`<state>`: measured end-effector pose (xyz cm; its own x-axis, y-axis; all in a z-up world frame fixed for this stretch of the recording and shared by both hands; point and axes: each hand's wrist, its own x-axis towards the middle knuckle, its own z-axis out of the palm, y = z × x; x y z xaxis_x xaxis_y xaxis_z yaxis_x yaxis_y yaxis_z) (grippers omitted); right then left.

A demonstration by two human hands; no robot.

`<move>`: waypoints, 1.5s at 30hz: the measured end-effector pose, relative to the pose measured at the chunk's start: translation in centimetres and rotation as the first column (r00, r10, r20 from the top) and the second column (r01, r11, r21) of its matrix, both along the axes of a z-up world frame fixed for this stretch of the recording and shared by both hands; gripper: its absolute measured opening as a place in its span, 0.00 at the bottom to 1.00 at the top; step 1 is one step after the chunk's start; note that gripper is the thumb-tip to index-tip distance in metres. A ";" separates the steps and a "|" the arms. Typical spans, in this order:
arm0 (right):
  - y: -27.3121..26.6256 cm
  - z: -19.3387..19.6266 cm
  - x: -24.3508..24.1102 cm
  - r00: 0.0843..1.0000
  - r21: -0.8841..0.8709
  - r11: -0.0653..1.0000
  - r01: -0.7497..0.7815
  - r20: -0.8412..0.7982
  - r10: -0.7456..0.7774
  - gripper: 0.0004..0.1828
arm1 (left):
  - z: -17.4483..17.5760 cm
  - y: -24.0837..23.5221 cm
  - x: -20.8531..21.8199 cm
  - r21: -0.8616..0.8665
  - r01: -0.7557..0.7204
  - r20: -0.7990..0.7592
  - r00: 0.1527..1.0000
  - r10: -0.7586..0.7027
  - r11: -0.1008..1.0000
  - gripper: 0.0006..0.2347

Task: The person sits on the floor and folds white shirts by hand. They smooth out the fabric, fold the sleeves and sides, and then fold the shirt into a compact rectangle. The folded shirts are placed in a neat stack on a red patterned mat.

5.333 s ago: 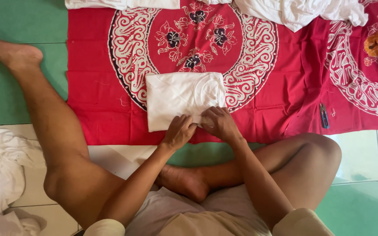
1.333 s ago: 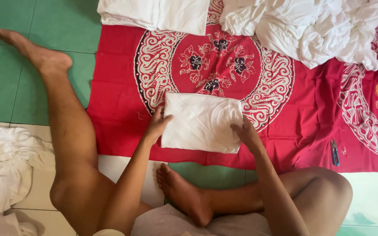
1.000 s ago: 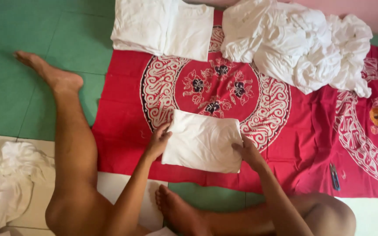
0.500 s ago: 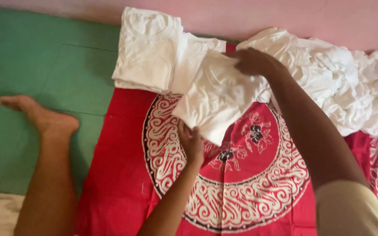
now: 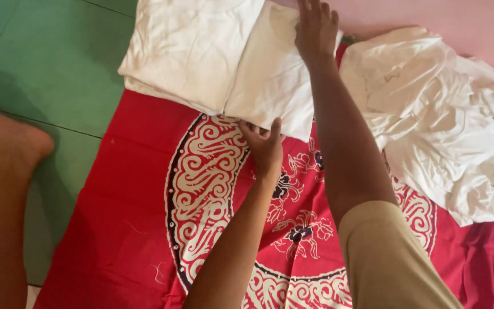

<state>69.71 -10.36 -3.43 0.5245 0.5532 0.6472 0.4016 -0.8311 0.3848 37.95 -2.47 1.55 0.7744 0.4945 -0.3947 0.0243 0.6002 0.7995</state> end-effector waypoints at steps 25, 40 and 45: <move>-31.1 7.6 -57.0 0.610 0.165 0.981 0.100 -0.790 0.070 0.42 | 3.1 3.0 -15.7 0.835 0.348 -0.152 0.890 -0.430 0.426 0.36; -30.8 2.6 -24.8 0.879 0.524 0.770 0.363 -0.467 -0.097 0.36 | -8.0 14.5 -24.6 0.878 0.205 -0.281 0.952 -0.119 -0.432 0.31; -30.1 6.0 -24.9 0.773 0.535 0.611 0.584 -0.597 -0.216 0.13 | -6.9 14.7 -25.3 0.835 0.385 -0.472 0.868 -0.152 -0.394 0.32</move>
